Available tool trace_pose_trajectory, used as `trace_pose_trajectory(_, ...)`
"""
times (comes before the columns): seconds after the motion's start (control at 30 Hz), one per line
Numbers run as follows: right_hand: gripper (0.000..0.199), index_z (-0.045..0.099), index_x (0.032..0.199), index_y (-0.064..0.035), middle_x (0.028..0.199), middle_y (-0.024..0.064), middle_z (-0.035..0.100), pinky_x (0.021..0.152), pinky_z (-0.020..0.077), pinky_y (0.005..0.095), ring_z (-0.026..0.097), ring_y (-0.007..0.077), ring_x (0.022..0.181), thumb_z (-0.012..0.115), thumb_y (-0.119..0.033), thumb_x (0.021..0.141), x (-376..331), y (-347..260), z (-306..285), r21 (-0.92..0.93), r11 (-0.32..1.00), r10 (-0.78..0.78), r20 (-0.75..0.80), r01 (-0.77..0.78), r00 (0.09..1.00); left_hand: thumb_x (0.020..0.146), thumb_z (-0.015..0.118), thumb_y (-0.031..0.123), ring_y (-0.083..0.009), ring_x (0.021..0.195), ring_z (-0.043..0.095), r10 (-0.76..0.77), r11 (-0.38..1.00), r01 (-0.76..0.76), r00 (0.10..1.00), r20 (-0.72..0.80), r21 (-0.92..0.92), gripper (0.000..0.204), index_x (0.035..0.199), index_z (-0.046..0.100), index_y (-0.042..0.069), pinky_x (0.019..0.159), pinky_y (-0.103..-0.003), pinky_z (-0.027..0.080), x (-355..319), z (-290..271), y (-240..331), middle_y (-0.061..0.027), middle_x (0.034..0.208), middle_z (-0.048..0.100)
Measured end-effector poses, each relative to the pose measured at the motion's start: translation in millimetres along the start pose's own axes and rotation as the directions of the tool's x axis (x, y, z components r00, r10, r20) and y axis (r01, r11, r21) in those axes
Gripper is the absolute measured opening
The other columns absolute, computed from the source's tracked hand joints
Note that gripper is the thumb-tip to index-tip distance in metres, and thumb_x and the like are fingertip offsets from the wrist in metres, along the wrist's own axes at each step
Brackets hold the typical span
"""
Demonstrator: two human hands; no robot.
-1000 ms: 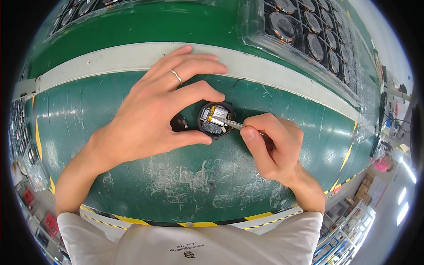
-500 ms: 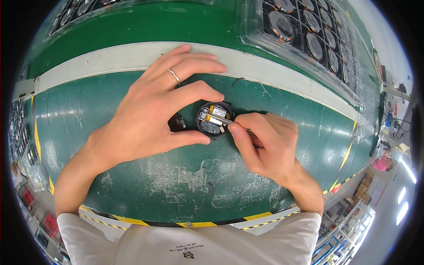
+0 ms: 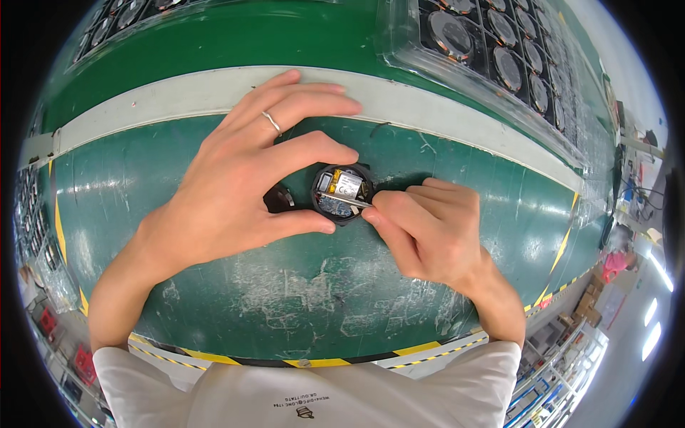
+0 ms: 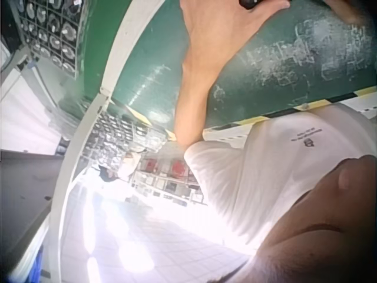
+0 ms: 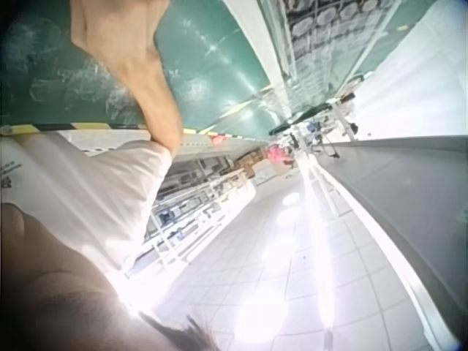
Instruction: The person takes smartwatch housings from a tray, adjusts internal wires and battery connections using tweezers, and places the assembled components into trays.
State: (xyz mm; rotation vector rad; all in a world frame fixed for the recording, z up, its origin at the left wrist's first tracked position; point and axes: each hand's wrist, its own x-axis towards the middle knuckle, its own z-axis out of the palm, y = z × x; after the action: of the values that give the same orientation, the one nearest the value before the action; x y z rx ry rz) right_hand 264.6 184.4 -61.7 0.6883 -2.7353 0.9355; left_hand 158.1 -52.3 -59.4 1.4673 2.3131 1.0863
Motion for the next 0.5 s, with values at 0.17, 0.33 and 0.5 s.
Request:
trace_pose_trajectory(0.17, 0.017, 0.063, 0.080, -0.0099, 0.057, 0.0019, 0.052, 0.046, 0.0375, 0.0336, 0.051, 0.0213, 0.046, 0.079, -0.010, 0.085, 2.4, -1.8, 2.5, 0.008, 0.999, 0.051, -0.053, -0.050, 0.997, 0.069, 0.090, 0.034, -0.0370, 0.141, 0.051, -0.004, 1.000, 0.004, 1.000, 0.010, 0.009, 0.056, 0.117, 0.073, 0.011, 0.124, -0.059, 0.028, 0.2, -1.8, 0.7, -0.0128, 0.146, 0.058)
trace_pose_trajectory(0.33, 0.014, 0.065, 0.083, -0.0075, 0.058, 0.0031, 0.055, 0.046, 0.0371, 0.0335, 0.052, 0.0218, 0.046, 0.079, -0.008, 0.086, -0.4, -1.0, 0.5, 0.006, 0.999, 0.037, -0.021, -0.037, 0.999, 0.069, 0.090, 0.033, -0.0371, 0.140, 0.051, 0.002, 1.000, -0.002, 1.000, 0.006, 0.005, 0.056, 0.118, 0.073, 0.012, 0.124, -0.059, 0.028, -0.2, -1.0, -0.5, -0.0128, 0.146, 0.058)
trace_pose_trajectory(0.5, 0.013, 0.067, 0.085, -0.0056, 0.058, 0.0038, 0.055, 0.046, 0.0356, 0.0337, 0.050, 0.0223, 0.045, 0.080, -0.006, 0.085, 0.4, -4.1, -0.4, -0.012, 0.999, 0.037, -0.005, -0.037, 0.999, 0.068, 0.090, 0.033, -0.0373, 0.140, 0.051, 0.005, 1.000, -0.005, 1.000, 0.002, 0.000, 0.056, 0.118, 0.073, 0.012, 0.123, -0.059, 0.028, -1.0, -0.9, -0.9, -0.0129, 0.146, 0.058)
